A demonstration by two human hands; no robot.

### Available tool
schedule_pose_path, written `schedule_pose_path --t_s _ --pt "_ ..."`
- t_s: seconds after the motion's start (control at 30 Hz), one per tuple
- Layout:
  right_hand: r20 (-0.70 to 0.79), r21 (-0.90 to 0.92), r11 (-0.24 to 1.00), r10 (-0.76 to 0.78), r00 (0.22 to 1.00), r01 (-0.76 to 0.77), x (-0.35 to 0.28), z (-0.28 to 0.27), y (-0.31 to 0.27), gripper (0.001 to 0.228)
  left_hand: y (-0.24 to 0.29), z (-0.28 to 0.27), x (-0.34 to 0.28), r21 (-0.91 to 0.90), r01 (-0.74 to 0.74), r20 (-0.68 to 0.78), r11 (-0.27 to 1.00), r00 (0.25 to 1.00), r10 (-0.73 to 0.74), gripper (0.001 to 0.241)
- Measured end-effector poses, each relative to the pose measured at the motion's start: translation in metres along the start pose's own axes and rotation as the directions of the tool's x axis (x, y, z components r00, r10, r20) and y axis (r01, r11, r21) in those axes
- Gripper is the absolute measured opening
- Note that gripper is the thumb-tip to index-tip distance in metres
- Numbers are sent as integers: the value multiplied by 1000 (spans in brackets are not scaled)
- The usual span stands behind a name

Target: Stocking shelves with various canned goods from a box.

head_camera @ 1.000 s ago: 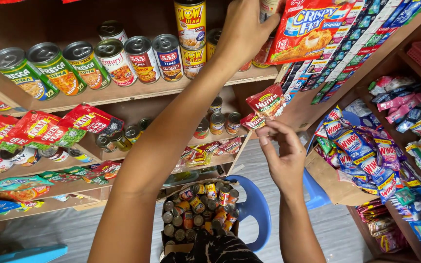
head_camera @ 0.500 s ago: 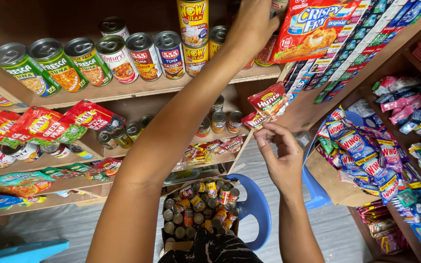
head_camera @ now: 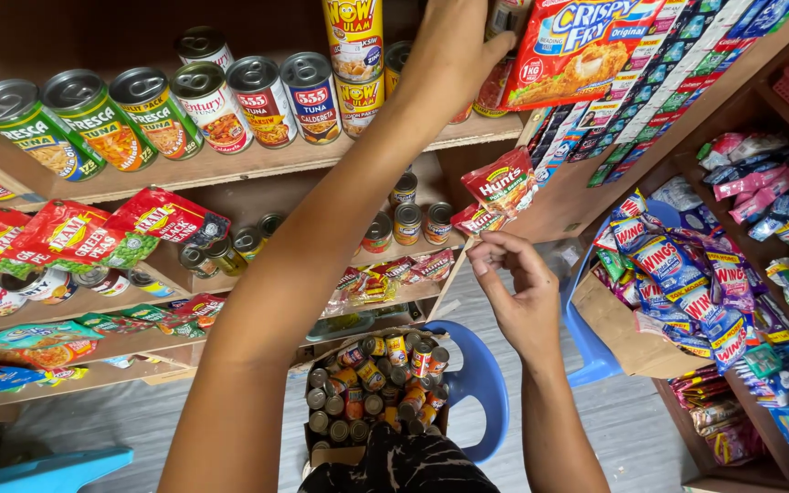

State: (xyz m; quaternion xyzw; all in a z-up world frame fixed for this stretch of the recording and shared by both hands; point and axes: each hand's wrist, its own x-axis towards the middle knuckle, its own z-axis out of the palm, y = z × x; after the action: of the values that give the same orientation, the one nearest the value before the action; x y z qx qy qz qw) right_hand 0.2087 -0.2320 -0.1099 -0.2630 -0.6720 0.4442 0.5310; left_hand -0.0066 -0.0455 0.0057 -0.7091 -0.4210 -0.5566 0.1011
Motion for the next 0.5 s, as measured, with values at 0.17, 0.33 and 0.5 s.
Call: schedule_pose_path --t_s 0.17,0.33,0.5 --pt "-4 10 1000 30 1000 -30 -8 1 16 32 87 -55 -53 -44 104 -29 994 994 -105 64" --pt "42 -23 981 194 980 -193 -43 5 64 24 134 -85 -170 -174 239 84 955 970 -227 61" --pt "165 82 907 396 903 -413 -102 14 158 23 132 -96 -315 -127 586 248 800 800 -547 45"
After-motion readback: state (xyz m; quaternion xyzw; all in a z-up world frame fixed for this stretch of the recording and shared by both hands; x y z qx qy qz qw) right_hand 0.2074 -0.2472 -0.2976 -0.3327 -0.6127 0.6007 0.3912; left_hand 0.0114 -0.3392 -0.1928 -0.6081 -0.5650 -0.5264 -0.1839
